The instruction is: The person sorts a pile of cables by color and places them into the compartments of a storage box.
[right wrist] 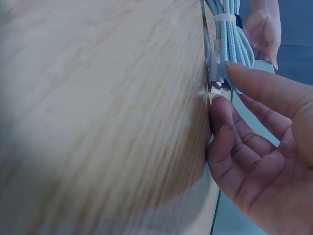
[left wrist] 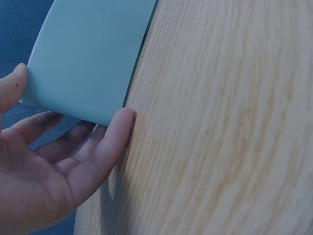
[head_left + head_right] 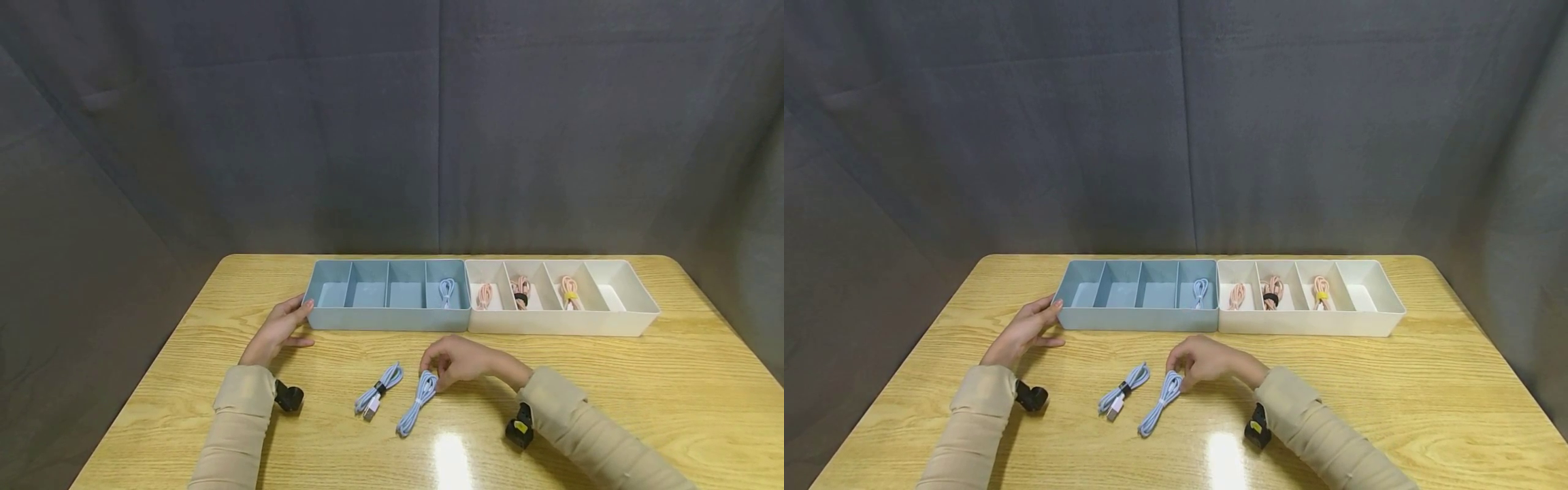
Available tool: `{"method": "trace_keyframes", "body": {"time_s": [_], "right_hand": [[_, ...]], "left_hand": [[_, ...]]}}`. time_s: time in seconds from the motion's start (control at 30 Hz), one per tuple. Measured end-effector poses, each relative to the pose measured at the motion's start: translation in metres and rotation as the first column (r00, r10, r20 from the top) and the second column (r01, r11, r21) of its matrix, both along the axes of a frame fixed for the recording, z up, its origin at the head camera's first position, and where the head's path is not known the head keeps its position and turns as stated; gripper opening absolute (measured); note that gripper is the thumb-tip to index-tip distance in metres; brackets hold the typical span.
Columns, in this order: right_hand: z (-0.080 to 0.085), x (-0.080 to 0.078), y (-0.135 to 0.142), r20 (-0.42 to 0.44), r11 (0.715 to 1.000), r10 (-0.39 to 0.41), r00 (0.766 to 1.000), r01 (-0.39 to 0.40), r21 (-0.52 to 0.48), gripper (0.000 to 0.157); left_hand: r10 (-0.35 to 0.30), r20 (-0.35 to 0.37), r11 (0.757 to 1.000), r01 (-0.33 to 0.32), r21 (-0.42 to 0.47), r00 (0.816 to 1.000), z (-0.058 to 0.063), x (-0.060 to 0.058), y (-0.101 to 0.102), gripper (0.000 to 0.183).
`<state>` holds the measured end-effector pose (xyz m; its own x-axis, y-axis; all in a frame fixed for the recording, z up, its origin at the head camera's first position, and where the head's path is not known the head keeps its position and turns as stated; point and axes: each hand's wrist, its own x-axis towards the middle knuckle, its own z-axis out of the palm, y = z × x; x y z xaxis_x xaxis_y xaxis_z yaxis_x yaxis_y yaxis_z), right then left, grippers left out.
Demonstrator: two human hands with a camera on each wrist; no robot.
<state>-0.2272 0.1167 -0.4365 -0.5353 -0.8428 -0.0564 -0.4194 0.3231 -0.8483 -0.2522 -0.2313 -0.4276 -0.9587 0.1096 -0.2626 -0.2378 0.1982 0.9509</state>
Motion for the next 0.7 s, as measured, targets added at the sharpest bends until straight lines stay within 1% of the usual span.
{"method": "trace_keyframes", "body": {"time_s": [0.2,0.53,0.7], "right_hand": [[0.001,0.001,0.001,-0.006,1.000,0.014,1.000,-0.014,-0.005,0.021],[0.002,0.002,0.010,0.056,0.999,0.033,0.998,-0.034,0.015,0.012],[0.003,0.002,0.014,0.067,1.000,0.019,0.998,-0.021,0.020,0.009]], "left_hand": [[0.001,-0.007,1.000,-0.001,0.003,1.000,-0.001,0.000,0.000,0.057],[0.005,-0.009,1.000,-0.005,-0.005,1.000,-0.003,-0.002,0.000,0.057],[0.013,-0.003,1.000,-0.013,-0.006,1.000,-0.005,-0.004,0.000,0.057]]}}
